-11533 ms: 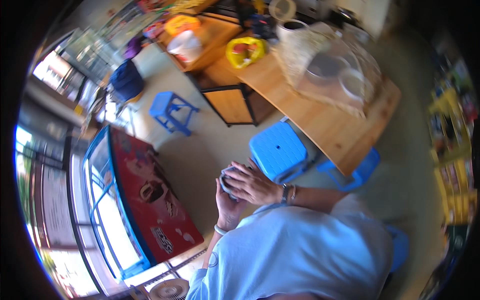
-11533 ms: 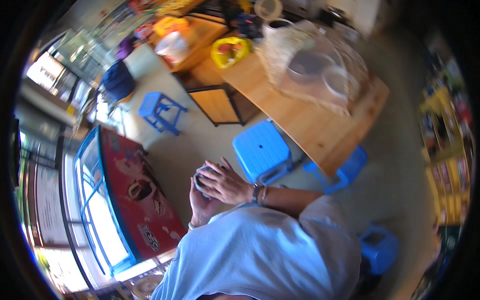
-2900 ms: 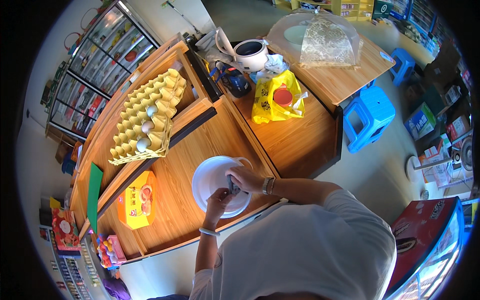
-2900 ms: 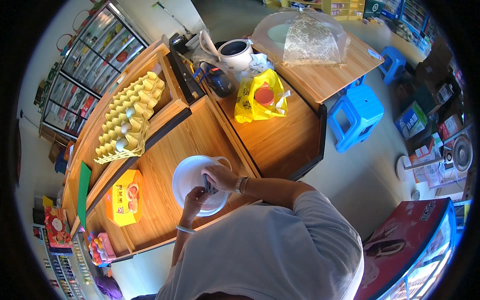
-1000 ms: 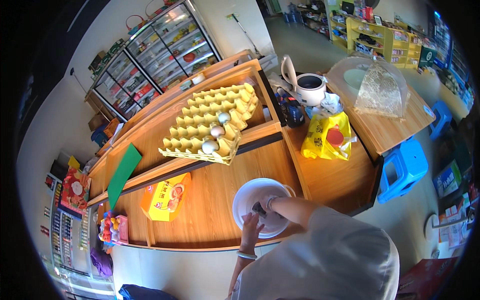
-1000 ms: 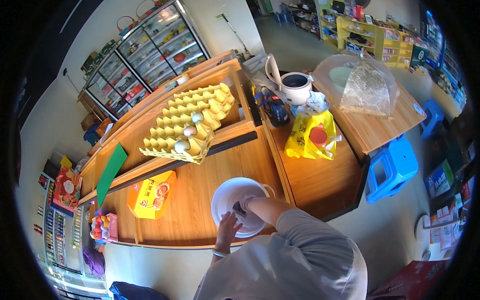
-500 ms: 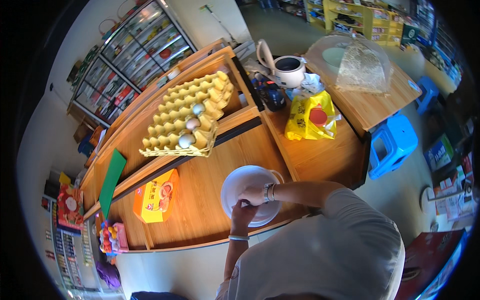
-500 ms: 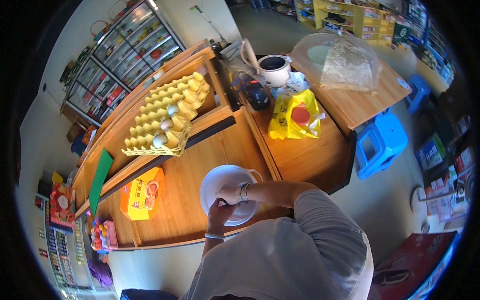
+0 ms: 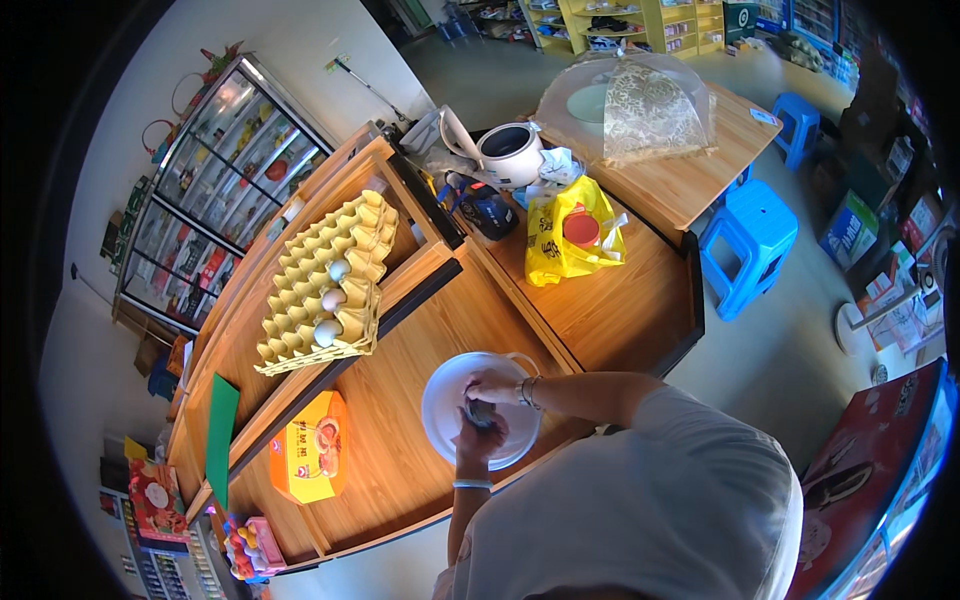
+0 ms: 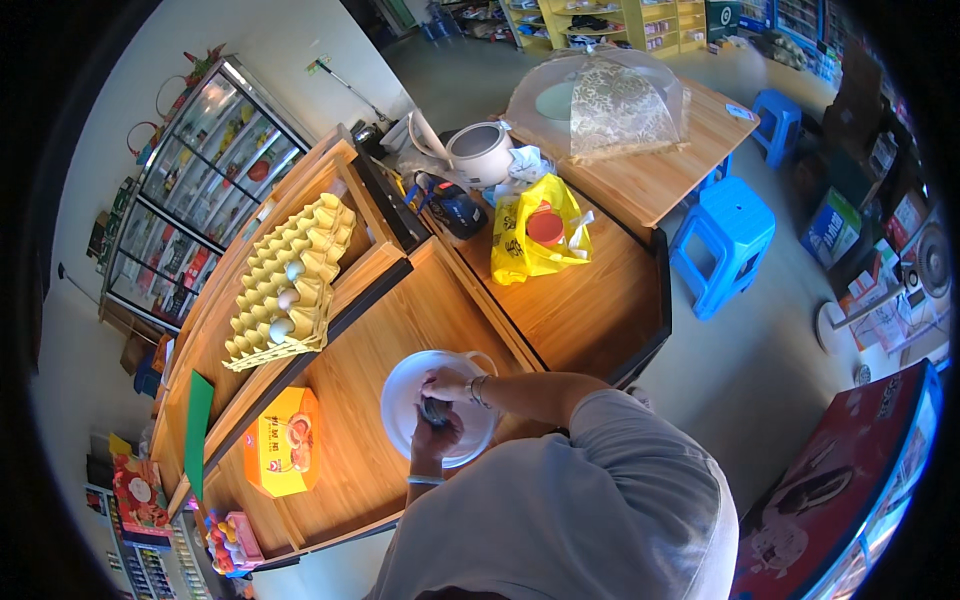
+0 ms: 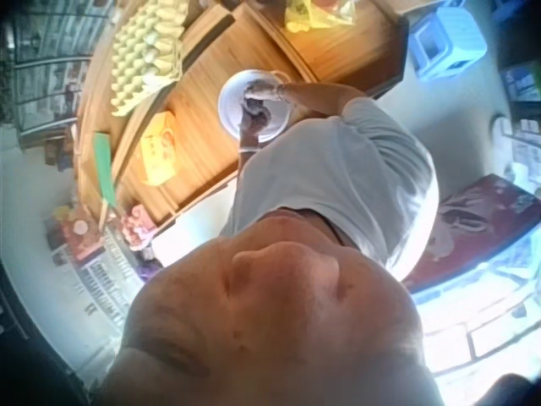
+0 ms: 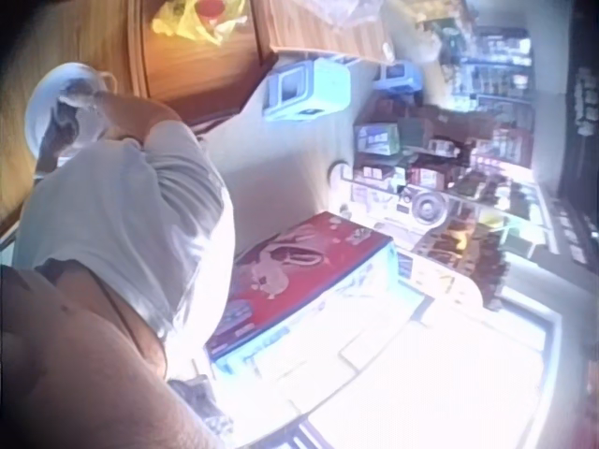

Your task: The person picks up packaged food items from a shelf, wipes them with a cloth, and places them back. They also handle a small white bowl and a fan while moving around the store.

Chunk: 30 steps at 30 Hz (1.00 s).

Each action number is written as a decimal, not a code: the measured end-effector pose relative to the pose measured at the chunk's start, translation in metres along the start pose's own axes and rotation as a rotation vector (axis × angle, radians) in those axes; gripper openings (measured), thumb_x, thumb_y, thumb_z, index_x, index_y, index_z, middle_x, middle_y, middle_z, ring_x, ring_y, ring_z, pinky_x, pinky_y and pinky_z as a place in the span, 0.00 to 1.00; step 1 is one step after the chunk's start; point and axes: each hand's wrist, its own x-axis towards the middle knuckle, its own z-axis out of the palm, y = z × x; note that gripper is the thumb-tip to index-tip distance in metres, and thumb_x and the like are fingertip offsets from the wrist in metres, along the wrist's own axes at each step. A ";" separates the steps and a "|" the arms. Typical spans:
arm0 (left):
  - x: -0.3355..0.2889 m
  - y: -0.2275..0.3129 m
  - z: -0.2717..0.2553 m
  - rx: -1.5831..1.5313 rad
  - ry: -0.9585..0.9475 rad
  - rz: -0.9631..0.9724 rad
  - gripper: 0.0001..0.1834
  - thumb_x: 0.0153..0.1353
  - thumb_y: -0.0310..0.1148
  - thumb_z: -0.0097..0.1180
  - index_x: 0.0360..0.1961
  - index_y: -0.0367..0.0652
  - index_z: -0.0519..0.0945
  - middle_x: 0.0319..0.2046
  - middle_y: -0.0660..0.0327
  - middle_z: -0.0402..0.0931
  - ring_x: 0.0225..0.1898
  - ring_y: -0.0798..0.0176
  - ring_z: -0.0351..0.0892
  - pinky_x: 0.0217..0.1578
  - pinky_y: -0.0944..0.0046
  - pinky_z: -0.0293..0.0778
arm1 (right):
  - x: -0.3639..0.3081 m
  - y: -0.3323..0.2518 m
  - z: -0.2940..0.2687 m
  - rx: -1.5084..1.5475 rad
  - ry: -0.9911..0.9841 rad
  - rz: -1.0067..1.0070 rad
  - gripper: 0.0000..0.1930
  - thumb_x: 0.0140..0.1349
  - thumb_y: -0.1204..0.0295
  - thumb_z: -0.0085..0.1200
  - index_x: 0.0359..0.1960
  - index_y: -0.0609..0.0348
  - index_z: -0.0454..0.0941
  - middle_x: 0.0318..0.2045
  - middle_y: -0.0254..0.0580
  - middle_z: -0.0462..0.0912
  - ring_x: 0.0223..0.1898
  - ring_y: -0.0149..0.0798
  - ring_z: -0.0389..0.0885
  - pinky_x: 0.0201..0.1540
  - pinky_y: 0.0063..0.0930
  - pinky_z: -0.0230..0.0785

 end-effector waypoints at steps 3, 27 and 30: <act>-0.014 -0.009 0.033 0.028 -0.076 0.043 0.27 0.67 0.58 0.52 0.53 0.47 0.78 0.45 0.61 0.78 0.37 0.61 0.75 0.41 0.63 0.77 | 0.020 0.024 0.004 0.105 0.028 0.089 0.16 0.64 0.60 0.54 0.49 0.54 0.81 0.43 0.38 0.85 0.50 0.35 0.79 0.58 0.34 0.68; 0.006 0.004 0.010 0.788 0.031 0.181 0.12 0.73 0.42 0.51 0.45 0.45 0.77 0.32 0.63 0.76 0.24 0.69 0.72 0.27 0.67 0.74 | 0.024 0.022 0.011 0.524 -0.241 0.349 0.13 0.72 0.62 0.50 0.52 0.48 0.78 0.41 0.36 0.82 0.45 0.35 0.79 0.48 0.38 0.73; 0.023 -0.011 0.012 1.379 0.376 0.356 0.13 0.73 0.41 0.48 0.39 0.44 0.77 0.23 0.65 0.75 0.22 0.70 0.74 0.22 0.66 0.72 | 0.021 0.023 0.010 0.309 -0.080 0.390 0.15 0.71 0.61 0.50 0.55 0.51 0.77 0.42 0.40 0.82 0.43 0.38 0.80 0.46 0.44 0.74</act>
